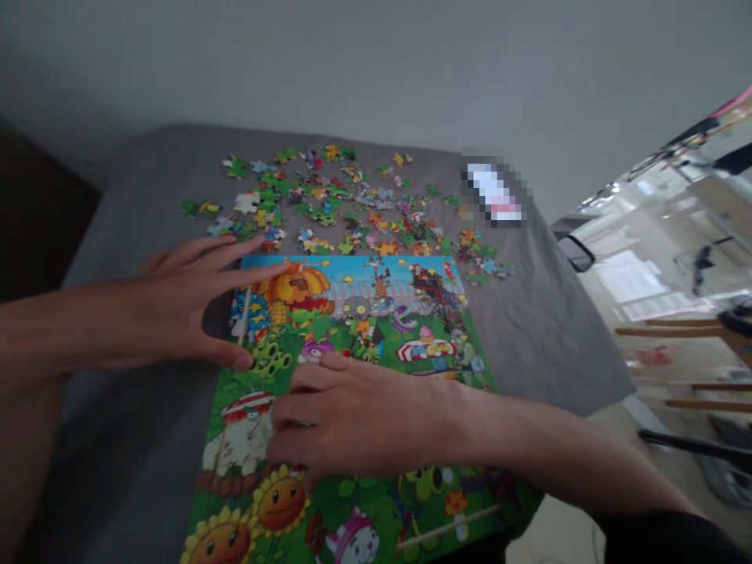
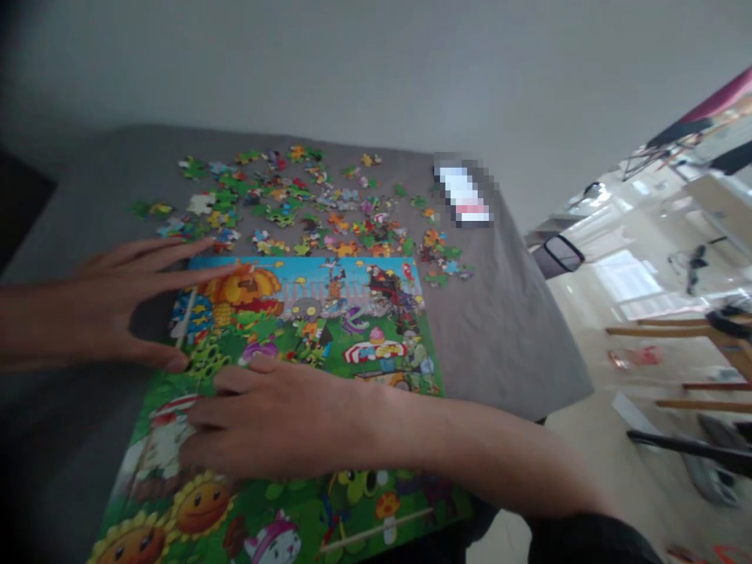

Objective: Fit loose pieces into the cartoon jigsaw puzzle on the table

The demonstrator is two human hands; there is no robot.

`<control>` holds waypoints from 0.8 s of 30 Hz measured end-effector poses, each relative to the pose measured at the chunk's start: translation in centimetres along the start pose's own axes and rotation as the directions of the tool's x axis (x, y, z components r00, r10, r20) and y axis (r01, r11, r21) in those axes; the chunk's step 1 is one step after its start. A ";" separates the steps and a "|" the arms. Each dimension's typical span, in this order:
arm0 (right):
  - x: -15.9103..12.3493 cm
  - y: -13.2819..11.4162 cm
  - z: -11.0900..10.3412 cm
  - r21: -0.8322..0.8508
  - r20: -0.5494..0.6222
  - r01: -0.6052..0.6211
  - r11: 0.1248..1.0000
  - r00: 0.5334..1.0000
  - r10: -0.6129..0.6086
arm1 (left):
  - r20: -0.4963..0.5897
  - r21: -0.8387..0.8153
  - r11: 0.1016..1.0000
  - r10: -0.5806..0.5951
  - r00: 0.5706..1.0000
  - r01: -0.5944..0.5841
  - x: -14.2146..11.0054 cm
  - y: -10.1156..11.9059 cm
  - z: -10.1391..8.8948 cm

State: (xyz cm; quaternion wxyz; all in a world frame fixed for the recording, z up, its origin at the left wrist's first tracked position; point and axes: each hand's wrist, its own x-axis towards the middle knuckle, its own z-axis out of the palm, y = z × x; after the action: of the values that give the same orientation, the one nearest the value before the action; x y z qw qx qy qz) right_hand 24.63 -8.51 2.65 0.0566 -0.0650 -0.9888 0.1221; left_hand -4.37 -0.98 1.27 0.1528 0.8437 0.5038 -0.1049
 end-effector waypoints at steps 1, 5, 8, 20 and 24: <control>-0.1 0.2 -0.1 -0.002 -0.005 -0.018 1.000 1.000 0.018 | -0.019 0.007 1.000 0.024 1.000 -0.024 0.2 -0.2 0.1; -0.5 1.0 -0.9 0.009 0.038 -0.077 0.997 0.996 0.076 | -0.006 0.035 0.998 0.043 0.999 -0.043 0.6 0.0 0.0; -0.4 1.3 -1.2 0.009 0.064 -0.110 0.994 0.992 0.109 | 0.010 0.041 0.999 0.014 1.000 -0.014 0.6 0.2 -0.2; -7.3 1.9 -4.2 0.563 -0.270 -0.347 0.750 0.781 0.563 | 0.042 -0.055 0.998 -0.026 0.999 0.028 -0.5 2.5 -1.6; -14.5 1.9 -3.0 0.542 -0.269 -0.645 0.539 0.475 0.838 | 0.009 -0.110 0.994 0.005 1.000 -0.004 -0.6 2.5 -1.5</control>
State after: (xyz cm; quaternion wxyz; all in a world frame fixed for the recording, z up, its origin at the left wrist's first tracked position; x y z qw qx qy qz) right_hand 39.51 -8.01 3.68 0.2616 -0.5128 -0.7625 0.2953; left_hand -2.44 -2.03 3.26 0.2016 0.8345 0.5064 -0.0807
